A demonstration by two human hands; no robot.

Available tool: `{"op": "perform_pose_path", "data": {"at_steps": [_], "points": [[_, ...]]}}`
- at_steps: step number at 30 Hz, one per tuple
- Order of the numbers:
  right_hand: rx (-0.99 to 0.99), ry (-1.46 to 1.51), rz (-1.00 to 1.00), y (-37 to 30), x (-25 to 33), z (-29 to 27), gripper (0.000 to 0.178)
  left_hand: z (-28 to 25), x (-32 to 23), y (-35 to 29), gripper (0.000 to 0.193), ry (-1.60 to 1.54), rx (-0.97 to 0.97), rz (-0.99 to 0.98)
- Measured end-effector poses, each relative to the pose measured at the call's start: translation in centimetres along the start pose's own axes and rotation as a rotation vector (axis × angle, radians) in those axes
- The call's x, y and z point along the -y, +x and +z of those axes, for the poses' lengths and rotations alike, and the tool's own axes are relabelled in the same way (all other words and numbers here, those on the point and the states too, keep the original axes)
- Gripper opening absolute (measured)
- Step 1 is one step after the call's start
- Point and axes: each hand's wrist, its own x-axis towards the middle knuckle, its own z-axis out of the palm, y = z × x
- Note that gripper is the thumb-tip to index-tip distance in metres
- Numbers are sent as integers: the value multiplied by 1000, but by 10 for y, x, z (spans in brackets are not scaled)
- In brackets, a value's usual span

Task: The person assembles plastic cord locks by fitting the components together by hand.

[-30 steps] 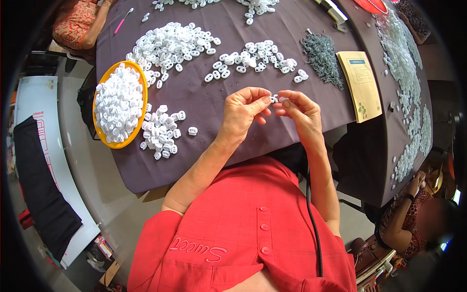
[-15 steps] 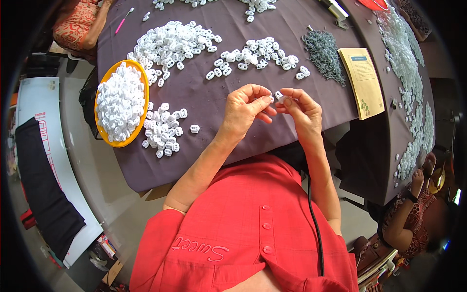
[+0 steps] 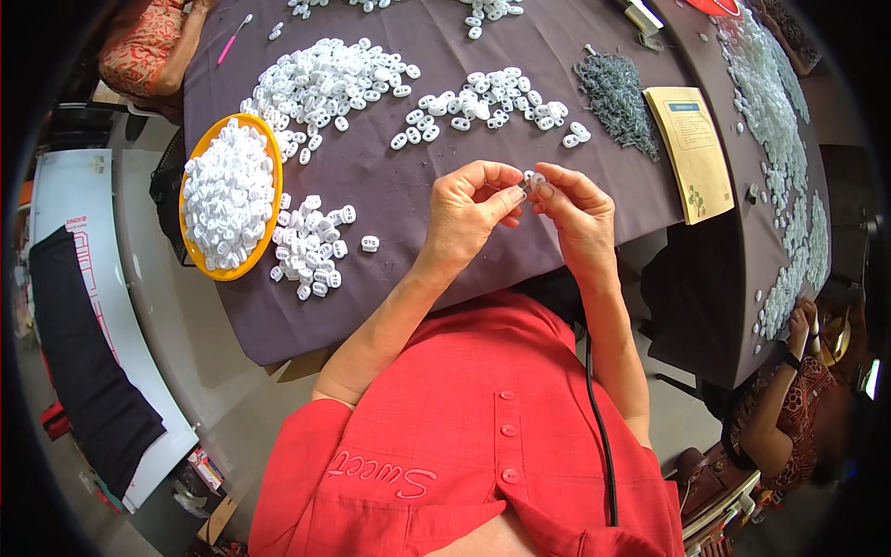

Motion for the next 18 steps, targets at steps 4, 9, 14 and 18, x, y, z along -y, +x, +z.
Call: {"op": "perform_pose_path", "data": {"at_steps": [4, 9, 14, 18], "points": [[1, -22, -8, 0, 4, 0, 20, -1, 1, -1, 14, 10, 22, -3], [-3, -107, -16, -1, 7, 4, 20, -1, 1, -1, 16, 14, 43, 3], [22, -149, -29, 1, 4, 3, 19, -1, 3, -1, 14, 27, 50, 43], [66, -186, -38, 0, 2, 6, 19, -1, 5, 0, 14, 51, 55, 46]]}}
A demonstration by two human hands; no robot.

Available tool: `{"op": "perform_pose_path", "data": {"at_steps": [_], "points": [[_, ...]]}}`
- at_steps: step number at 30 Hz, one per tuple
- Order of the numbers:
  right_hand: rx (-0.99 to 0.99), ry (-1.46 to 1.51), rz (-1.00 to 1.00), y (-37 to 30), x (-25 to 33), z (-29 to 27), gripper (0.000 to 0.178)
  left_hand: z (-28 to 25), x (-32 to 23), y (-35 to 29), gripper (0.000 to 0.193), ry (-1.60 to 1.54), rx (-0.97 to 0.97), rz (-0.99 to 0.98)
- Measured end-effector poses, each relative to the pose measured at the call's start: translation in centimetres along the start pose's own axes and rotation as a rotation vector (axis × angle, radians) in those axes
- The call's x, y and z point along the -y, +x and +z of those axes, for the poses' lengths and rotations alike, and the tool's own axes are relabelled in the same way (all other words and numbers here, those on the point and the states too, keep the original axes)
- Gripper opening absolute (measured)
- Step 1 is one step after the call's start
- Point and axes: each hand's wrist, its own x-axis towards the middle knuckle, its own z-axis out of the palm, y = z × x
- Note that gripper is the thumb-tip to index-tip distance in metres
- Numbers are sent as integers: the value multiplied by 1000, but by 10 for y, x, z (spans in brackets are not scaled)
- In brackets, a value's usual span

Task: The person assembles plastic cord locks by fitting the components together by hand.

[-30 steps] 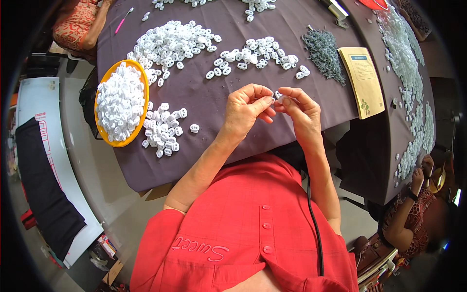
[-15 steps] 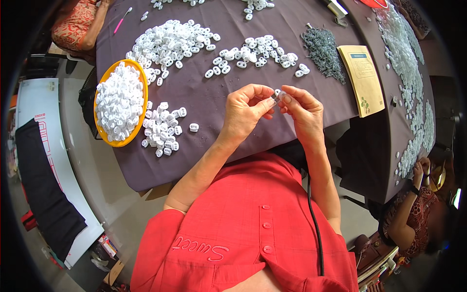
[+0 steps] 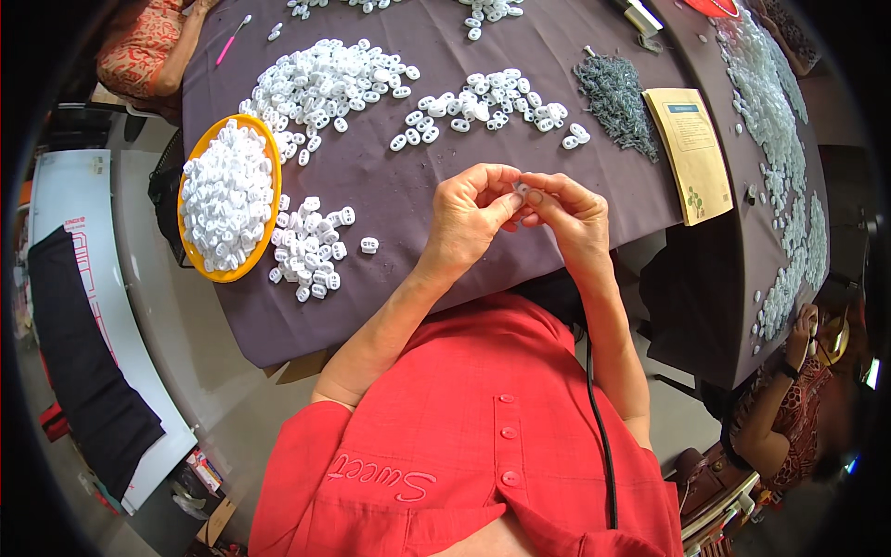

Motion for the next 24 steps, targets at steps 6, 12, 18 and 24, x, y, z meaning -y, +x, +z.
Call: {"op": "perform_pose_path", "data": {"at_steps": [6, 12, 18, 24], "points": [[-35, 27, 32, 2, -2, -2, 18, 1, -3, 0, 20, -59, -88, -62], [-12, -102, -20, -1, -3, 1, 20, -1, 8, 1, 21, -64, -155, -86], [-6, -135, -98, 0, -11, -1, 21, 4, 8, 2, 16, -135, -131, -133], [37, -226, -150, 2, -12, -7, 24, 5, 12, 2, 16, -218, -122, -122]]}}
